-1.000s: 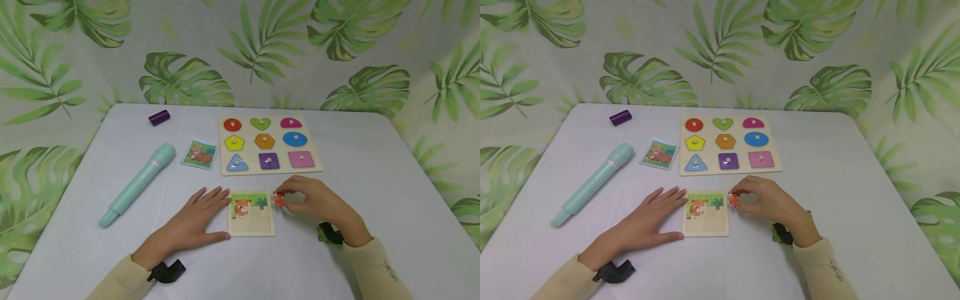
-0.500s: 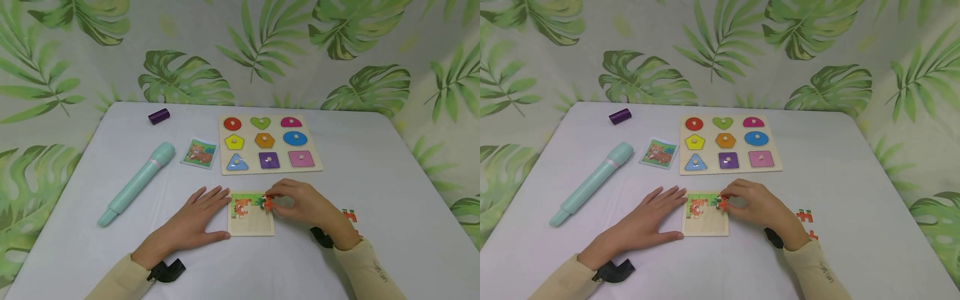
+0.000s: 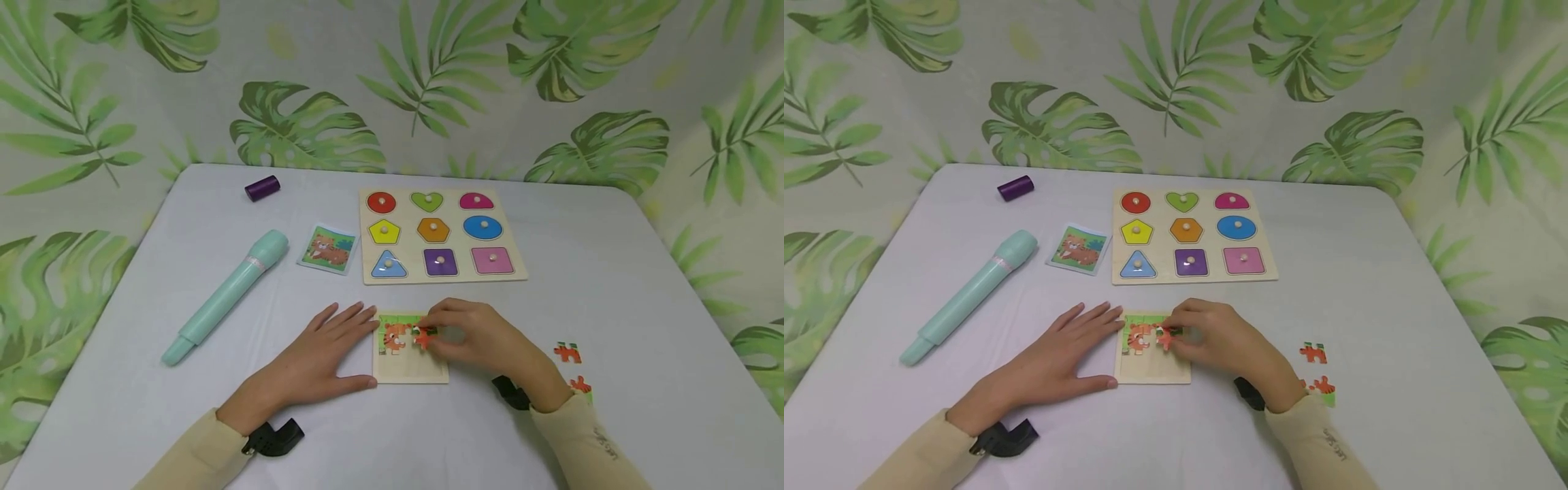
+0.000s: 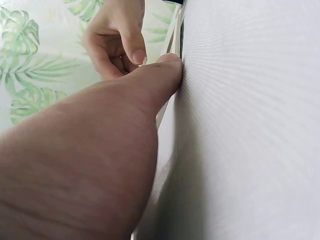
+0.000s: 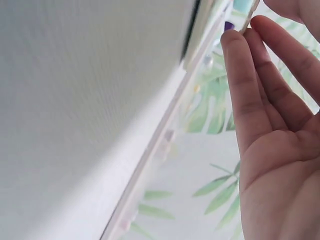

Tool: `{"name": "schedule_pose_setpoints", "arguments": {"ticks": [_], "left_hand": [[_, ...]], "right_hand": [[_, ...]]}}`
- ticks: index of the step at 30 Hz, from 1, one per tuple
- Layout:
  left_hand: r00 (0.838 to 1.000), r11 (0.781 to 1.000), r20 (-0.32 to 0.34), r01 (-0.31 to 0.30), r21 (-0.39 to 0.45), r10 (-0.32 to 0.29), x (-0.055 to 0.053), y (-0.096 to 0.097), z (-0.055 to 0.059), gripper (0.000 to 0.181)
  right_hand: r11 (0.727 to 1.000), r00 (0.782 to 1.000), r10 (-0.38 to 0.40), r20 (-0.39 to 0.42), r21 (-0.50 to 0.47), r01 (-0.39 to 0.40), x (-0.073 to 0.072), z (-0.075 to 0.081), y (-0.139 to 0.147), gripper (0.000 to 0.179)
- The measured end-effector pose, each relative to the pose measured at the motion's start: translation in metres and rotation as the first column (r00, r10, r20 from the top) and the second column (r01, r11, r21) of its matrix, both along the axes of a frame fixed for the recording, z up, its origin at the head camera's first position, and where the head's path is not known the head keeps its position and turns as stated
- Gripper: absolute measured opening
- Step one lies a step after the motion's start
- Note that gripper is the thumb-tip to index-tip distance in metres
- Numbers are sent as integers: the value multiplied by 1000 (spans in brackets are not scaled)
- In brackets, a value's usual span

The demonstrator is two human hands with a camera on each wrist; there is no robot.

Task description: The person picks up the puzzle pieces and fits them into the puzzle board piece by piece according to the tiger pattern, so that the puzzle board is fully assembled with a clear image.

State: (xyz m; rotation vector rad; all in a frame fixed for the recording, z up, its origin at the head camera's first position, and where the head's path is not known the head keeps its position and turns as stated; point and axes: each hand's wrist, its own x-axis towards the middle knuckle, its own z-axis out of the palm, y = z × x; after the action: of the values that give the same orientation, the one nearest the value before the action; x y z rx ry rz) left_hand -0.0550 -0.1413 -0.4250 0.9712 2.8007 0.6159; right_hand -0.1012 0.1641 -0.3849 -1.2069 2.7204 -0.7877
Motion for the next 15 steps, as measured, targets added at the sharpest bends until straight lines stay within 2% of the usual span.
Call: {"name": "schedule_pose_setpoints", "arguments": {"ticks": [8, 15], "left_hand": [[1000, 1000, 3, 0, 1, 0, -1, 0, 0, 89], [1000, 1000, 3, -1, 7, 1, -1, 0, 0, 89]], "right_hand": [[999, 998, 46, -51, 3, -46, 0, -5, -5, 23], [996, 998, 63, -14, 59, -62, 2, -3, -12, 25]]}}
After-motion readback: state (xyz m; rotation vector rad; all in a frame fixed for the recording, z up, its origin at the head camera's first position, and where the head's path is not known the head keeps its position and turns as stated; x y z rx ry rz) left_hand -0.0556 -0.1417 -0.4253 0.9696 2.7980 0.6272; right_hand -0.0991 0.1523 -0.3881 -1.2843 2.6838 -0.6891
